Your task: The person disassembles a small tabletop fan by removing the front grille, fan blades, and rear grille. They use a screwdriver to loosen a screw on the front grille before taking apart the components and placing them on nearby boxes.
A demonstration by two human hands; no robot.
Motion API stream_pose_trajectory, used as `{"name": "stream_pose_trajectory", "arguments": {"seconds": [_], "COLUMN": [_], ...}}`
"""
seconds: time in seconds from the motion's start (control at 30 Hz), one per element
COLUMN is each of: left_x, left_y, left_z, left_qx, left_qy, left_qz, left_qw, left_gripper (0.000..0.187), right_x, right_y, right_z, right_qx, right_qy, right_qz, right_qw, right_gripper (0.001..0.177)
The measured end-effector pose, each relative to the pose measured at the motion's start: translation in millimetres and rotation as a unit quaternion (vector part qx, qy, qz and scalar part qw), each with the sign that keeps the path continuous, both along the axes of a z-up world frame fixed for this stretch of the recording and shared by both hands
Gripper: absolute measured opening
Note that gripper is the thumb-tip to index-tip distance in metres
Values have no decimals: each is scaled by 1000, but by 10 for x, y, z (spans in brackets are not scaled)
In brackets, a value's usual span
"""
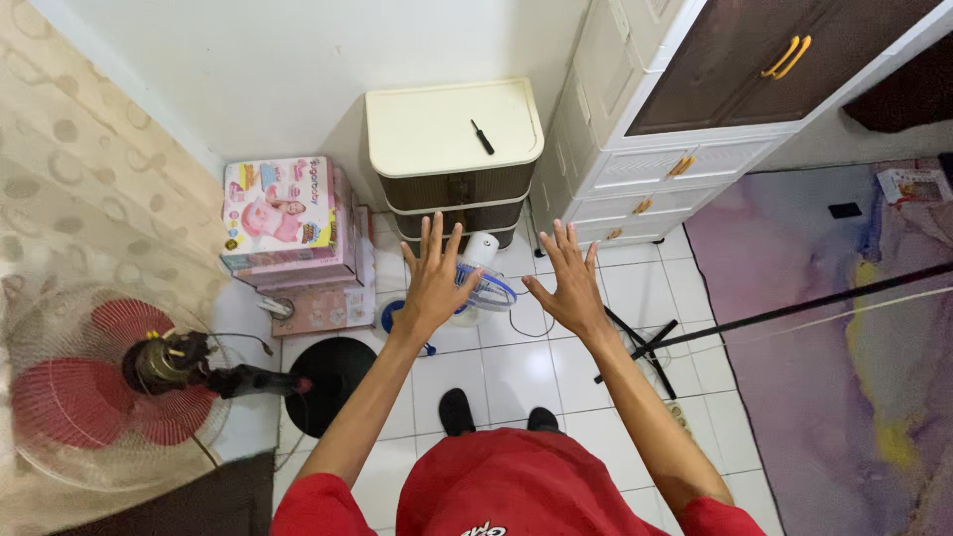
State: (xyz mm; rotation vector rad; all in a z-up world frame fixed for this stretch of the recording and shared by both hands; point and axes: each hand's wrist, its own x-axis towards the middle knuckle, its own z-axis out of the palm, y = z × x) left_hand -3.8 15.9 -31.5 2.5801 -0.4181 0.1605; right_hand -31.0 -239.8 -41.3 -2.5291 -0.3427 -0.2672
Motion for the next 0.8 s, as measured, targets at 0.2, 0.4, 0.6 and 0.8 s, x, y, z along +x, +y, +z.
{"name": "stream_pose_trajectory", "arguments": {"seconds": [0.2,0.4,0.6,0.8], "left_x": [-223,-423,-478,-386], "left_y": [-424,-778,-836,-684], "left_z": [-115,-304,-573,-1068], "left_qx": [-21,-28,4,-45], "left_qy": [-20,-20,-46,-2], "left_qz": [16,63,95,112], "left_qw": [999,997,994,993], "left_gripper": [81,81,78,75], "right_x": [-90,-165,-149,-100], "right_y": [-393,-722,-838,-787], "right_z": [-43,-253,-480,-970], "right_qx": [4,10,16,69], "right_qy": [11,34,47,50], "right_qz": [32,74,91,80], "right_qw": [999,997,995,993], "right_gripper": [78,74,75,74]}}
